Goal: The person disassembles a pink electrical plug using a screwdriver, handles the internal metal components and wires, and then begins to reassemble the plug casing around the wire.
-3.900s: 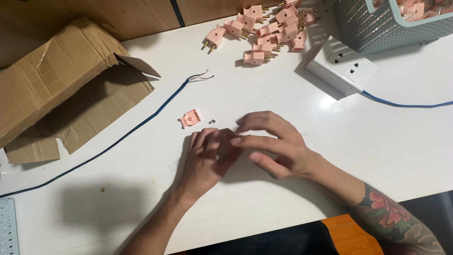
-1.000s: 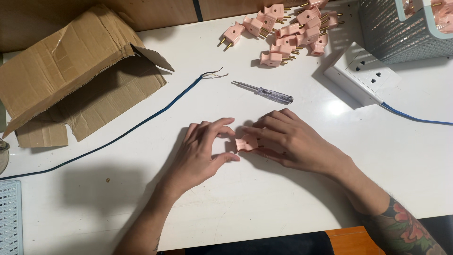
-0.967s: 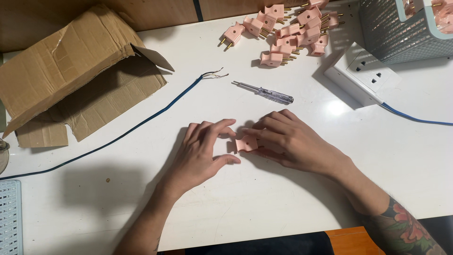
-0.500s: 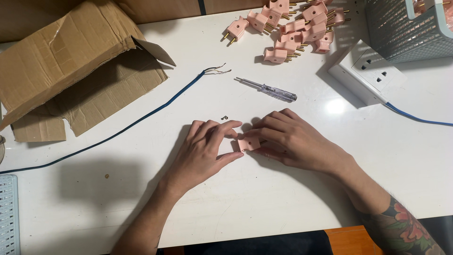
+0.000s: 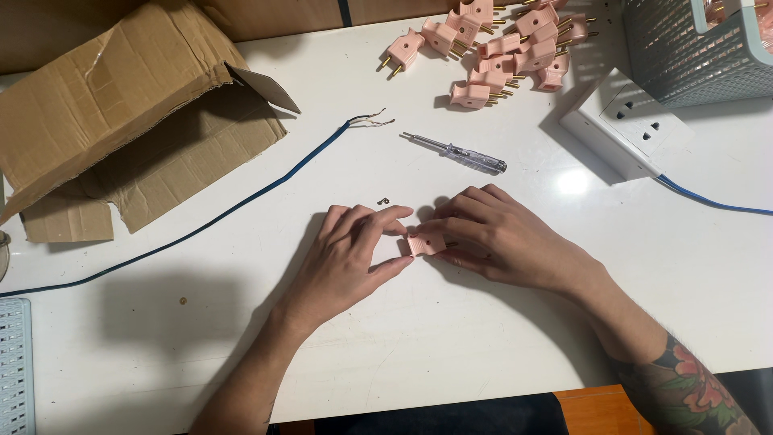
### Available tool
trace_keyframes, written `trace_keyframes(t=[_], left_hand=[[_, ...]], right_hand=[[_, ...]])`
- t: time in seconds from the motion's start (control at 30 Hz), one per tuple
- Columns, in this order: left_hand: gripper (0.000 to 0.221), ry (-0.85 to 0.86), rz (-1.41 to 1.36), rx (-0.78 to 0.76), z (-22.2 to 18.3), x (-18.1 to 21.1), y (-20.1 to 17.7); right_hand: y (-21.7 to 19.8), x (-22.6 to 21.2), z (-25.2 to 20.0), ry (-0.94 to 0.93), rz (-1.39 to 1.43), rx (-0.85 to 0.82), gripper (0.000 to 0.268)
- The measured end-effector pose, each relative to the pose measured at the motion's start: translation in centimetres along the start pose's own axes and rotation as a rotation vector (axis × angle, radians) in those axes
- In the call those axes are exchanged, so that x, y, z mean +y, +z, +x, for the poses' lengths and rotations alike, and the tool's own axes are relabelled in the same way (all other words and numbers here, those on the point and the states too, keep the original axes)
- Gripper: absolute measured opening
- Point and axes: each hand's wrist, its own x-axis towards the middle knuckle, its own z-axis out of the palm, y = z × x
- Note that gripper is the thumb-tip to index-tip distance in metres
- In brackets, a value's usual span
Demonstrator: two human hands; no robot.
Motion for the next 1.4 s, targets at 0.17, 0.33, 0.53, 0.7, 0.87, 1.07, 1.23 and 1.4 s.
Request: trace_keyframes(t=[0.17, 0.33, 0.53, 0.7, 0.87, 1.07, 1.23, 1.4], left_hand=[[0.061, 0.003, 0.002, 0.008, 0.3, 0.4, -0.3], [0.058, 0.005, -0.034, 0.022, 0.3, 0.5, -0.3], [0.053, -0.003, -0.043, 0.039, 0.2, 0.4, 0.1], [0.055, -0.003, -0.032, 0.041, 0.2, 0.4, 0.0], [0.054, -0.005, -0.033, 0.036, 0.0, 0.1, 0.0], [0.051, 0.002, -0.017, 0.036, 0.2, 0.2, -0.1], [0.043, -0.013, -0.039, 0.047, 0.3, 0.1, -0.1], [0.039, -0.151, -0.211, 0.061, -0.1, -0.3, 0.2]], right_hand=[[-0.1, 0.0, -0.1, 0.006, -0.027, -0.003, 0.03], [0.6, 0.8, -0.7, 0.011, -0.042, -0.008, 0.032], [1.2, 1.1, -0.9, -0.003, -0.116, -0.01, 0.036], [1.0, 1.0, -0.9, 0.007, -0.1, -0.012, 0.038], [1.7, 1.6, -1.3, -0.003, -0.145, -0.007, 0.037], [2.2, 1.5, -1.2, -0.017, -0.195, 0.001, 0.038], [1.3, 0.5, -0.6, -0.029, -0.188, 0.037, 0.04], [2.3, 1.1, -0.6, -0.022, -0.198, 0.09, 0.043]])
